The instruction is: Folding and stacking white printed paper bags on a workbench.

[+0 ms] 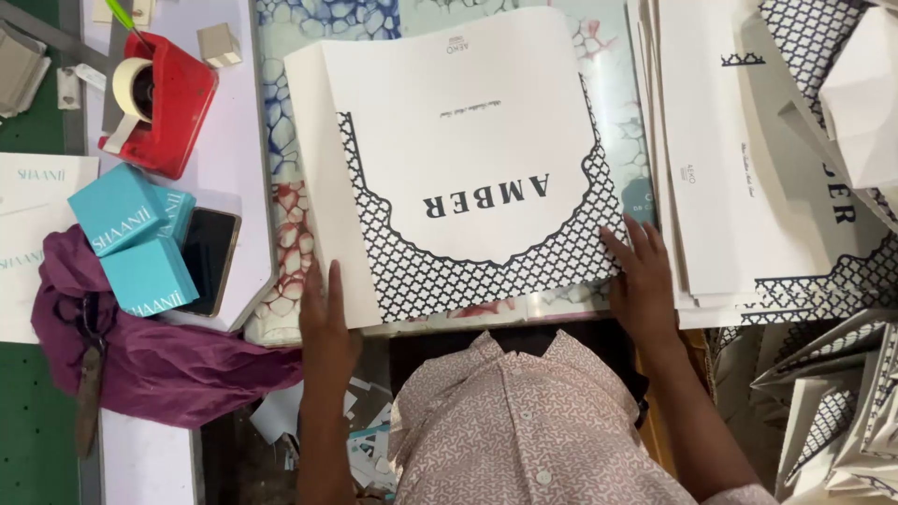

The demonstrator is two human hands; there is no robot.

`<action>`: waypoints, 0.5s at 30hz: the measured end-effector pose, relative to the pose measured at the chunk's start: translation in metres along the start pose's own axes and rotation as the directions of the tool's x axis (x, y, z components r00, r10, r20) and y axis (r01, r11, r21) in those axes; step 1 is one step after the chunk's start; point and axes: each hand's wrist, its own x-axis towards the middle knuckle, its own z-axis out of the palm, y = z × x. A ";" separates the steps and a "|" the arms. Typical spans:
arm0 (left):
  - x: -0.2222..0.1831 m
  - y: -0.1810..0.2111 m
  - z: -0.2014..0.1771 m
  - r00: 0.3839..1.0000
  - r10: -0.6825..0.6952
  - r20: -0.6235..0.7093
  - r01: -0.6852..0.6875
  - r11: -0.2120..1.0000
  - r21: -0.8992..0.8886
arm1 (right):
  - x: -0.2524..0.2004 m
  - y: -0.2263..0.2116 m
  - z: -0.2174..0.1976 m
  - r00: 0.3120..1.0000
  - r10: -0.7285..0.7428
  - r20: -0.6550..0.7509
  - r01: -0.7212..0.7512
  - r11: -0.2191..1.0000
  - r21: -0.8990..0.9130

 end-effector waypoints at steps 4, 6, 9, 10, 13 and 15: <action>0.007 0.002 -0.009 0.978 0.172 0.117 -0.131 0.946 -0.298 | 0.011 -0.014 -0.018 0.994 -0.099 0.043 0.102 0.993 -0.067; 0.017 0.002 -0.001 0.991 0.063 0.122 -0.017 0.939 -0.344 | 0.014 -0.009 -0.018 0.995 -0.081 0.066 0.087 0.991 -0.097; 0.038 0.015 0.004 0.989 -0.098 0.112 0.135 0.909 -0.395 | 0.019 -0.001 -0.006 0.994 0.017 0.111 0.005 0.980 -0.198; 0.047 0.022 0.005 0.986 -0.140 0.093 0.166 0.899 -0.405 | 0.023 0.003 0.000 0.987 0.104 0.121 -0.068 0.959 -0.274; 0.053 0.025 0.042 0.999 -0.044 0.019 0.046 0.987 -0.153 | 0.054 -0.008 0.014 0.998 0.063 0.011 -0.056 0.952 -0.300; 0.054 0.032 0.062 0.999 -0.012 -0.029 0.009 0.993 -0.120 | 0.076 0.003 0.029 1.000 -0.006 -0.019 0.001 0.964 -0.265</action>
